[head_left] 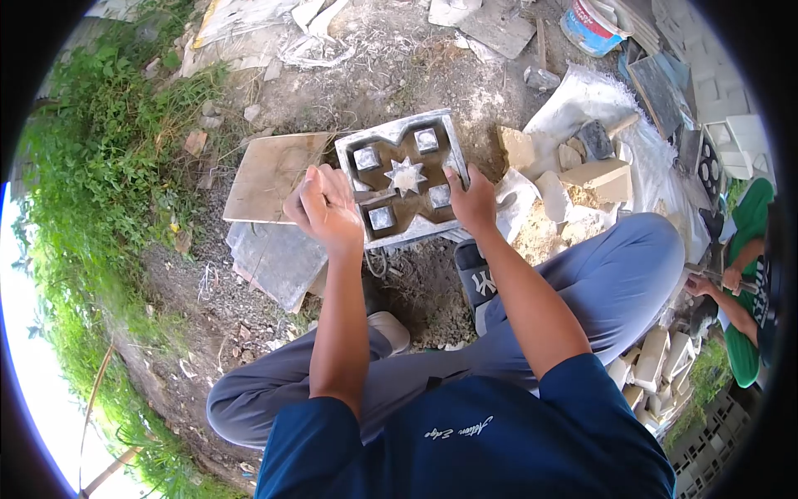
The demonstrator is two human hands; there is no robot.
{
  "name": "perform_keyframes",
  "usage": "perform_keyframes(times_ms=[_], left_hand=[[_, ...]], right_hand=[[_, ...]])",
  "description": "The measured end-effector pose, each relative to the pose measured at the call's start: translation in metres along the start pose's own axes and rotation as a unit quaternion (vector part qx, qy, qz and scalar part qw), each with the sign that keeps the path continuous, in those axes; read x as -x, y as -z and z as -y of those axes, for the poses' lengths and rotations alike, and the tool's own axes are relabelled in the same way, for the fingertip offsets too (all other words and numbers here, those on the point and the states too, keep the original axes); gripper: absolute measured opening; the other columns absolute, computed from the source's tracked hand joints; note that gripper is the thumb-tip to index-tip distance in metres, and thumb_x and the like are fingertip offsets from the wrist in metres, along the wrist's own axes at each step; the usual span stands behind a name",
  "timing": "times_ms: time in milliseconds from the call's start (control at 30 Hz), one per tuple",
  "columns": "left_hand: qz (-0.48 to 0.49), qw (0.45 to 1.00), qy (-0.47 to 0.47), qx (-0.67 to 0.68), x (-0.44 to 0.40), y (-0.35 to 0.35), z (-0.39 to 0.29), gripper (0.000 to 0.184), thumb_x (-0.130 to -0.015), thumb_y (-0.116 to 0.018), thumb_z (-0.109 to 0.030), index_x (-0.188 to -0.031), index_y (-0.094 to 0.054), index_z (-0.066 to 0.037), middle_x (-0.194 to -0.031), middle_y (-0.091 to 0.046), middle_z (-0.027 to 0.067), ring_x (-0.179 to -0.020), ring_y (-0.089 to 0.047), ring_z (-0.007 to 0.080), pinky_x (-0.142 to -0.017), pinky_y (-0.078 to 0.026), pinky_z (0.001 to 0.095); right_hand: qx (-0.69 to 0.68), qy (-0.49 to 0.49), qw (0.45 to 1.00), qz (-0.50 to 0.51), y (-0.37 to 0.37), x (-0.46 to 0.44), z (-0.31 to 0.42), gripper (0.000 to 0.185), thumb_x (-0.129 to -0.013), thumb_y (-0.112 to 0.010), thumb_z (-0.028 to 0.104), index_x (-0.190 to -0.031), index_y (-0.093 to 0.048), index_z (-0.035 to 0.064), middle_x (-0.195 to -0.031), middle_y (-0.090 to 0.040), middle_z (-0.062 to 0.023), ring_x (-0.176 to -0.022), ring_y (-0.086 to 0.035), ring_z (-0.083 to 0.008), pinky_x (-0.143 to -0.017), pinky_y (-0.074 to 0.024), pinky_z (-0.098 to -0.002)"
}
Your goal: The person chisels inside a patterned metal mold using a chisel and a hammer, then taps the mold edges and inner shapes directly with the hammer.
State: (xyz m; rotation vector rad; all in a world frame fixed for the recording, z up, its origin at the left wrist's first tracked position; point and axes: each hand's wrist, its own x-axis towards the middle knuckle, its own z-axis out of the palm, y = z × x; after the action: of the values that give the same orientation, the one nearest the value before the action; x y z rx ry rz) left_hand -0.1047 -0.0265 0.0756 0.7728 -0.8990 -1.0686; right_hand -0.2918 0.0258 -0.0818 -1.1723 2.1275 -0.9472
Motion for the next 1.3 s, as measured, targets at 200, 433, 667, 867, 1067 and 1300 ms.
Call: perform_keyframes(times_ms=[200,433,667,867,1067,1300], left_hand=[[-0.018,0.999,0.027,-0.026,0.005,0.006,0.021,0.049,-0.102,-0.052,-0.016,-0.057,-0.033,-0.011,-0.051,-0.032,-0.0009,-0.045,-0.024,0.0098,-0.044,-0.018,0.0307],[0.062,0.996,-0.014,-0.061,0.000,0.000,0.017,0.045,-0.100,-0.050,-0.015,-0.059,-0.031,-0.012,-0.053,-0.029,-0.0022,-0.045,-0.025,0.0090,-0.043,-0.017,0.0306],[0.042,0.998,0.049,-0.011,-0.010,-0.003,-0.008,0.044,-0.100,-0.050,-0.018,-0.061,-0.030,-0.013,-0.053,-0.027,-0.0027,-0.045,-0.021,0.0083,-0.043,-0.017,0.0298],[0.025,0.996,0.082,0.019,-0.011,0.014,0.015,0.039,-0.100,-0.052,-0.014,-0.064,-0.039,-0.010,-0.054,-0.029,0.0004,-0.043,-0.022,0.0121,-0.042,-0.022,0.0286],[0.043,0.992,0.116,0.000,-0.012,0.004,0.020,0.046,-0.099,-0.055,-0.016,-0.060,-0.031,-0.011,-0.057,-0.030,-0.0042,-0.051,-0.026,0.0064,-0.048,-0.019,0.0289],[0.045,0.997,0.050,-0.031,-0.006,0.004,0.022,0.046,-0.098,-0.055,-0.016,-0.061,-0.027,-0.011,-0.059,-0.027,-0.0056,-0.052,-0.020,0.0055,-0.047,-0.014,0.0293]], right_hand=[[0.023,-0.011,1.000,0.006,-0.003,0.000,-0.004,0.052,-0.099,-0.063,0.050,-0.105,-0.067,-0.0011,-0.102,-0.071,-0.0294,-0.101,-0.065,-0.0503,-0.088,-0.0495,-0.0568],[0.009,-0.005,1.000,-0.001,-0.003,0.000,-0.006,0.054,-0.100,-0.063,0.050,-0.108,-0.067,-0.0037,-0.103,-0.070,-0.0301,-0.102,-0.065,-0.0501,-0.089,-0.0494,-0.0557],[0.015,-0.010,1.000,0.013,0.001,0.001,-0.005,0.052,-0.099,-0.064,0.048,-0.105,-0.066,-0.0040,-0.103,-0.070,-0.0305,-0.101,-0.064,-0.0516,-0.088,-0.0489,-0.0563],[-0.002,0.001,1.000,0.011,0.001,0.000,-0.002,0.052,-0.099,-0.064,0.048,-0.102,-0.065,-0.0036,-0.101,-0.069,-0.0308,-0.101,-0.064,-0.0517,-0.087,-0.0487,-0.0564],[0.000,-0.009,1.000,0.006,0.001,-0.001,0.001,0.051,-0.099,-0.063,0.048,-0.101,-0.065,-0.0035,-0.101,-0.070,-0.0297,-0.101,-0.064,-0.0511,-0.087,-0.0487,-0.0559],[0.005,-0.013,1.000,-0.002,-0.002,0.001,-0.005,0.051,-0.099,-0.064,0.047,-0.102,-0.066,-0.0033,-0.098,-0.070,-0.0292,-0.099,-0.065,-0.0504,-0.086,-0.0494,-0.0558]])
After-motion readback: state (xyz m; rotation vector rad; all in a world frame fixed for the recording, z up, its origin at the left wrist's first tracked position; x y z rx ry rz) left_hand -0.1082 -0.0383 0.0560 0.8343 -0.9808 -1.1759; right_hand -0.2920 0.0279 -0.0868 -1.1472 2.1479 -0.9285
